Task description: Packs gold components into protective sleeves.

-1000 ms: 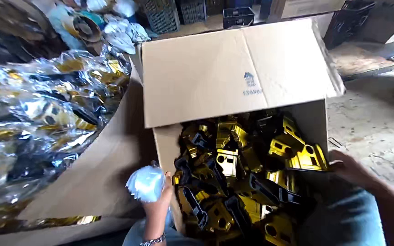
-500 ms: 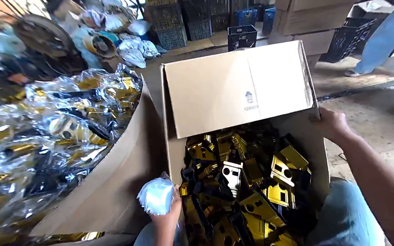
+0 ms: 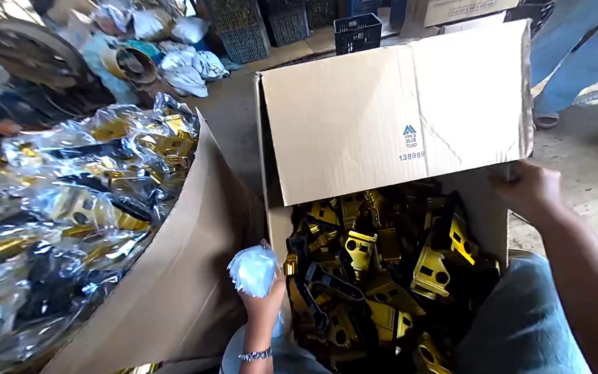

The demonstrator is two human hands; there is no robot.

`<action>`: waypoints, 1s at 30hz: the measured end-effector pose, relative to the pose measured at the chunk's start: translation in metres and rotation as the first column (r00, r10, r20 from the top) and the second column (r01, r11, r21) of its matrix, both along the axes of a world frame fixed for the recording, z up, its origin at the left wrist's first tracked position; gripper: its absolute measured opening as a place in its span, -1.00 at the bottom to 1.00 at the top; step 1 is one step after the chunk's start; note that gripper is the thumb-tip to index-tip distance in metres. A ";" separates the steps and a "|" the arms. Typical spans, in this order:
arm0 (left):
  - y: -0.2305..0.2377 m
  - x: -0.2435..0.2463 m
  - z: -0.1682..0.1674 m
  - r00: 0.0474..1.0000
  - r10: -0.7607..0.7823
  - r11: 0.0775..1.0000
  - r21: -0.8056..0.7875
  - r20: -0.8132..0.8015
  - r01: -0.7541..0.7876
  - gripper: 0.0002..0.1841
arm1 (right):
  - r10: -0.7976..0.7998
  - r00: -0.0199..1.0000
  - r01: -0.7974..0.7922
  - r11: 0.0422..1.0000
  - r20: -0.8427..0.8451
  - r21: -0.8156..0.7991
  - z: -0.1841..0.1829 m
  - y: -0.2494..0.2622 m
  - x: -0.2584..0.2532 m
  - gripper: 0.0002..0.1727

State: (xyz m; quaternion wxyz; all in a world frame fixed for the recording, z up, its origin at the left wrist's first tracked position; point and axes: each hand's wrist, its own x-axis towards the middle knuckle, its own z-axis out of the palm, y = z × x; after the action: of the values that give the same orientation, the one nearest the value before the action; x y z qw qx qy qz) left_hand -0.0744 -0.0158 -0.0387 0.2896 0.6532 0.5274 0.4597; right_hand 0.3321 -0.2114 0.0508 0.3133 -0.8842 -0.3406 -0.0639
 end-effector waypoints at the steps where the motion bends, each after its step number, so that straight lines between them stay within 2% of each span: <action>1: -0.005 -0.005 -0.005 0.999 0.029 1.000 -0.013 0.017 -0.028 -0.12 | -0.002 1.000 0.002 1.000 -0.003 -0.003 0.003 0.010 -0.005 -0.74; 5: -0.020 -0.009 -0.016 0.988 0.133 0.991 0.010 0.080 -0.134 -0.07 | 0.011 1.000 -0.011 1.000 -0.023 -0.002 0.008 0.039 0.004 -0.74; 11: 0.010 0.016 -0.004 0.990 0.139 0.989 0.049 0.038 -0.141 -0.11 | 0.032 0.999 -0.034 0.997 -0.018 -0.073 -0.008 0.058 0.030 -0.66; 14: 0.021 0.012 -0.011 0.990 0.139 0.984 0.108 0.028 -0.141 -0.12 | 0.059 0.998 -0.060 0.997 -0.030 -0.045 -0.020 0.051 0.036 -0.59; 16: 0.025 0.009 -0.012 0.990 0.142 0.986 0.088 0.021 -0.143 -0.08 | 0.089 0.991 -0.094 0.995 -0.100 -0.045 -0.041 0.037 0.036 -0.50; 18: 0.036 0.014 -0.010 0.988 0.149 0.984 0.092 0.033 -0.152 -0.08 | 0.058 0.972 -0.086 0.990 -0.230 -0.115 -0.068 0.023 0.027 -0.44; 20: 0.047 0.019 -0.008 0.987 0.157 0.984 0.079 0.026 -0.159 -0.09 | 0.017 0.964 -0.067 0.981 -0.265 -0.181 -0.086 0.015 0.009 -0.45; 23: 0.065 0.022 -0.004 0.986 0.164 0.986 0.045 -0.017 -0.163 -0.11 | 0.013 0.970 -0.074 0.968 -0.243 -0.241 -0.081 0.017 -0.014 -0.50; 25: 0.070 0.024 -0.005 0.986 0.162 0.984 0.085 -0.043 -0.158 -0.14 | 0.017 0.975 -0.070 0.970 -0.221 -0.235 -0.082 0.017 -0.019 -0.52; 28: 0.063 0.027 -0.005 0.986 0.160 0.977 0.154 -0.051 -0.150 -0.20 | 0.014 0.976 -0.061 0.975 -0.218 -0.212 -0.086 0.015 -0.011 -0.51; 30: 0.051 0.029 -0.001 0.984 0.152 0.980 0.144 -0.091 -0.138 -0.24 | 0.022 0.974 -0.073 0.974 -0.227 -0.215 -0.083 0.013 -0.004 -0.49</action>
State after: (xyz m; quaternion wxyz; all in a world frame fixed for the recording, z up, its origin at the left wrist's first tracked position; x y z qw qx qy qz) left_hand -0.0453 0.0348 -0.0398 0.1823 0.6538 0.5549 0.4809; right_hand 0.3276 -0.1988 -0.0319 0.2504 -0.9067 -0.3294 0.0818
